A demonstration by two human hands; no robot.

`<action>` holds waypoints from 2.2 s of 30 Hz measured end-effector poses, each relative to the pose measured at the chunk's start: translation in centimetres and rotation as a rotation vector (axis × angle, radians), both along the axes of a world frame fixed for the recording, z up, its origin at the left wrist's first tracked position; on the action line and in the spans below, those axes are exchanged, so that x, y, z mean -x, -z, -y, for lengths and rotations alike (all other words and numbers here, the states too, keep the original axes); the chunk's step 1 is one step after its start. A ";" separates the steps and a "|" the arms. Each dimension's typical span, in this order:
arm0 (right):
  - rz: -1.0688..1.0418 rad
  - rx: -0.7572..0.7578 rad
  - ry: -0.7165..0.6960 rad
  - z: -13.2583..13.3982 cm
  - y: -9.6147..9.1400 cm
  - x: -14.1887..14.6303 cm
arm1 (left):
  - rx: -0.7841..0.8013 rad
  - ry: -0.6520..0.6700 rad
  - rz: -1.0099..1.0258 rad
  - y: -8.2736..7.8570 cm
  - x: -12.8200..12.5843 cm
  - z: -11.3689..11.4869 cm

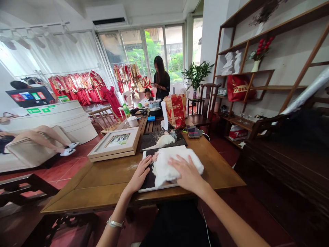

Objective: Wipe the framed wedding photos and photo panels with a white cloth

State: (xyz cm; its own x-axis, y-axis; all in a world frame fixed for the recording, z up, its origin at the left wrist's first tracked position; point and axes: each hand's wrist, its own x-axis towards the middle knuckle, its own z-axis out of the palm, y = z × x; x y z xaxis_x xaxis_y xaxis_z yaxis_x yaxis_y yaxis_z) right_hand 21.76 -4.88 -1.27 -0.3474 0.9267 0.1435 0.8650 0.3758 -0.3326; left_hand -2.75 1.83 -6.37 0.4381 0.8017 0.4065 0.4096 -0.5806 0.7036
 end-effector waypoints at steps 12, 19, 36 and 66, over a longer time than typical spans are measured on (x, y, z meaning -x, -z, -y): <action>0.027 -0.066 0.026 -0.8 0.5 4.3 | -0.014 0.005 -0.001 -0.2 -0.2 0.1; -0.026 -0.011 -0.033 6.5 0.7 1.7 | 0.010 -0.018 0.007 -0.1 -0.2 0.3; 0.058 -0.039 0.146 1.9 0.6 5.4 | -0.004 -0.018 0.051 0.3 -0.1 -0.1; 0.037 -0.019 -0.058 5.0 1.1 0.5 | 0.009 -0.019 0.004 -0.2 -0.3 0.3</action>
